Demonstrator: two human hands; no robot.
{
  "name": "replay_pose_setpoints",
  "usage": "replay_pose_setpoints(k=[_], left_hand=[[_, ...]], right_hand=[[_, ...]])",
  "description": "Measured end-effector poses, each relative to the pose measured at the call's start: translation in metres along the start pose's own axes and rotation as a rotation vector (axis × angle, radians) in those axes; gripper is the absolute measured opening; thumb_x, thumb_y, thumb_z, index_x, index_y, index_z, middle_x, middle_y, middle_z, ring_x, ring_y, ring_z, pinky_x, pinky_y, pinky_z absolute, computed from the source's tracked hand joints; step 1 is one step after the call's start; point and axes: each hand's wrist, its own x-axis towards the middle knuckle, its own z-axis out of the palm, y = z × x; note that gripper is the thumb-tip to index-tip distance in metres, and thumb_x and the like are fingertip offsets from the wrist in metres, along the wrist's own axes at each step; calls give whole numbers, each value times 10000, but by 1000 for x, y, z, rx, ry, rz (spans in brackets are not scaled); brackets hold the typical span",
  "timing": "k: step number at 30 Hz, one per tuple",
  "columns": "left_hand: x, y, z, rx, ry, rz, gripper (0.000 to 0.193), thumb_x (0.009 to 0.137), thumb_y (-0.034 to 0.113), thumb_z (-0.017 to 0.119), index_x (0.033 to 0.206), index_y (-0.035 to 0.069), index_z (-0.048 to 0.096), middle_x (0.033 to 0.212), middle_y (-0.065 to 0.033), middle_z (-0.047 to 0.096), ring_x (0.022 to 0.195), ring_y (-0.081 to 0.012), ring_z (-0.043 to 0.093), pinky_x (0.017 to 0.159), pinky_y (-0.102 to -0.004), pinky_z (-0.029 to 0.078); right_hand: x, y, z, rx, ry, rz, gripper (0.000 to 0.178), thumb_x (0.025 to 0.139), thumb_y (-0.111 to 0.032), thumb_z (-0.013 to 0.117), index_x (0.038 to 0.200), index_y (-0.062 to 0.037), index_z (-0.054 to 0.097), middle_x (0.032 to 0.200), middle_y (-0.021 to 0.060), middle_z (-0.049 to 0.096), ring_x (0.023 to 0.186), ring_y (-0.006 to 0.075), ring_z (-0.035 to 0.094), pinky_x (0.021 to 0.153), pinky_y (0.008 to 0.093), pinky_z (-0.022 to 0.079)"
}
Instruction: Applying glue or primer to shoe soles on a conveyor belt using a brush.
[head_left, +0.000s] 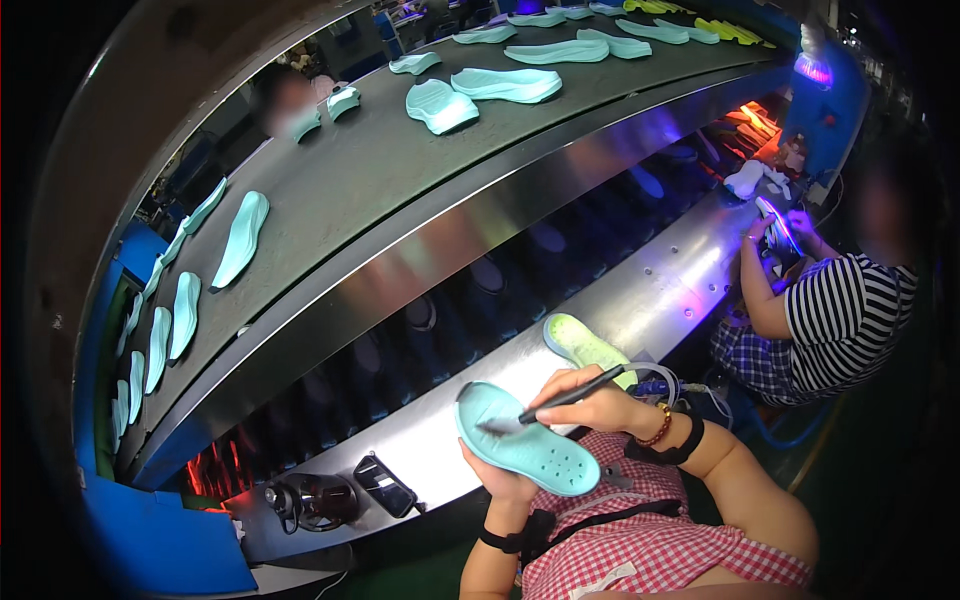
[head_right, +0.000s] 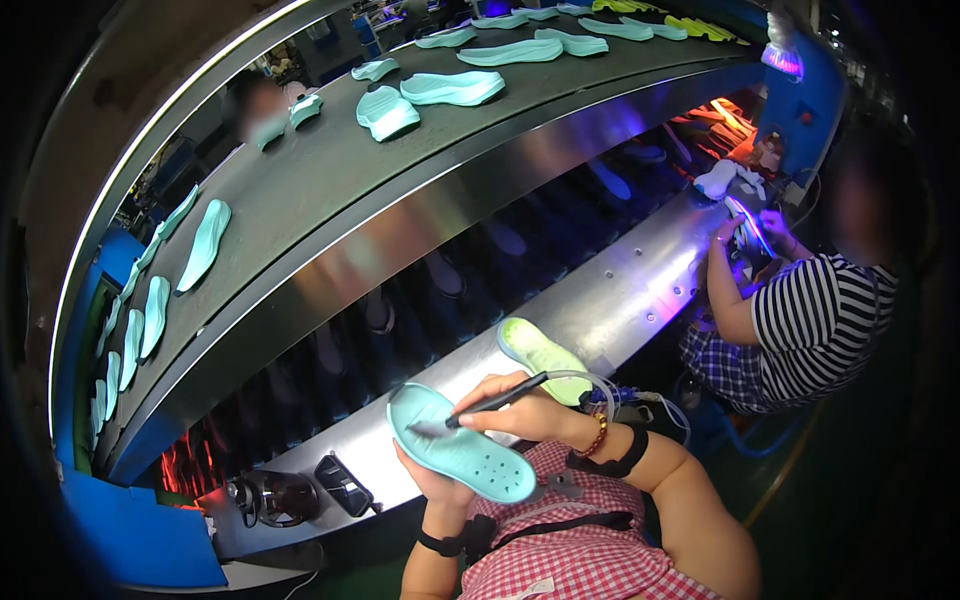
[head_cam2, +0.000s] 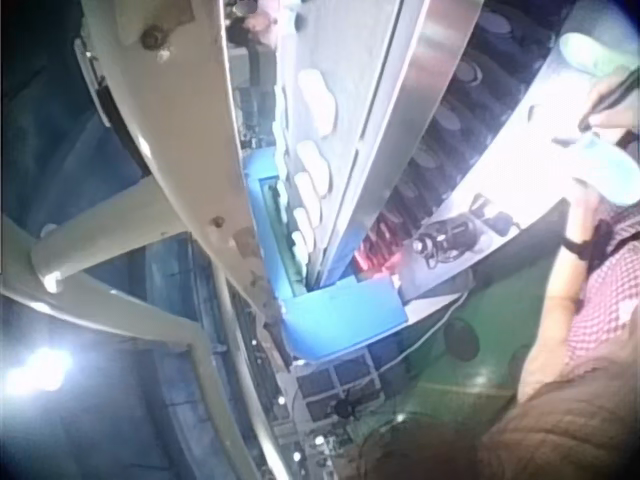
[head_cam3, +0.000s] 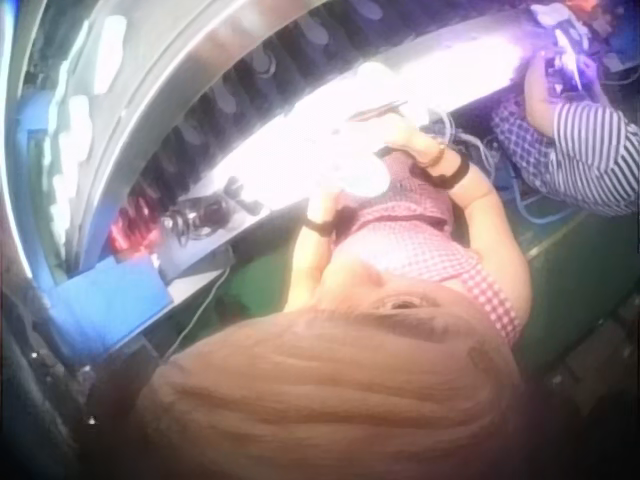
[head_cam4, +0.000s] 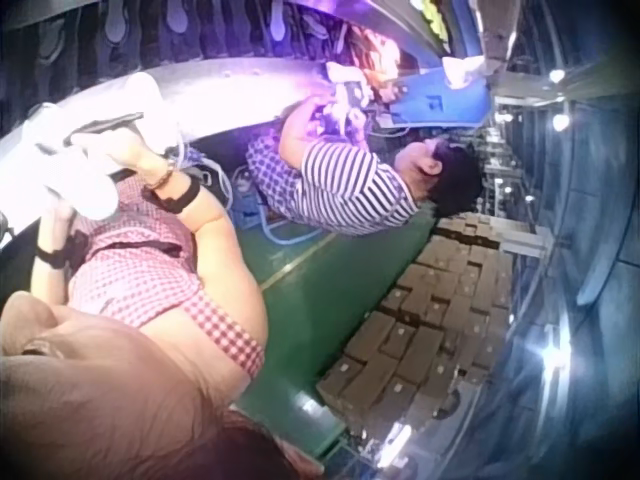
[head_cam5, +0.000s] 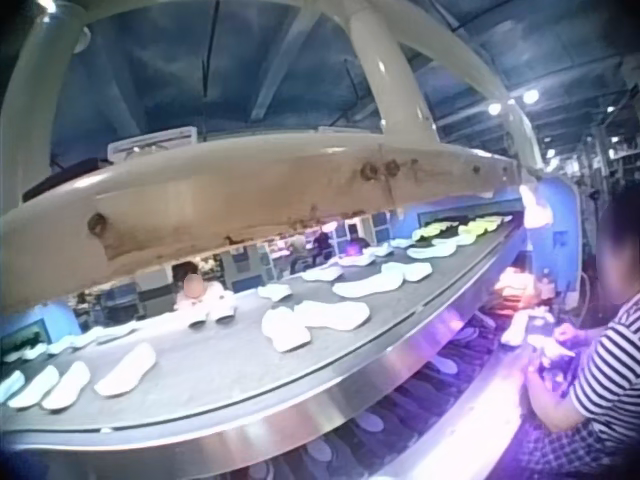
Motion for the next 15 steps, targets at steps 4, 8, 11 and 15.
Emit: replay_pose_setpoints(k=[4,8,11,15], left_hand=[[1,-4,3,-11,54,36,663,838,622,224,1192,109,451,1134,-83,518,1023,-253,500,902,-385,390],[3,-7,7,-24,97,18,678,838,625,214,1199,98,441,1150,-82,504,1042,-245,485,908,-378,385],[1,-8,5,-22,101,22,669,838,626,221,1192,105,445,1132,-83,512,1022,-241,496,889,-371,399],[-1,-3,6,-82,-34,-3,670,835,630,234,1193,103,440,1122,-89,517,998,-246,511,867,-380,419]], right_hand=[[-6,-3,7,-150,-110,-79,188,745,-114,655,910,-24,659,886,95,621,811,149,580,757,265,447],[-4,7,0,47,55,-2,184,739,-94,658,908,-22,658,871,101,614,796,153,584,736,261,454],[-8,6,4,15,-52,-43,178,731,-79,661,901,-23,661,860,94,611,779,148,576,729,250,448],[-6,0,-1,119,-169,-68,171,732,-38,655,902,-21,658,842,84,614,812,136,571,757,250,441]])
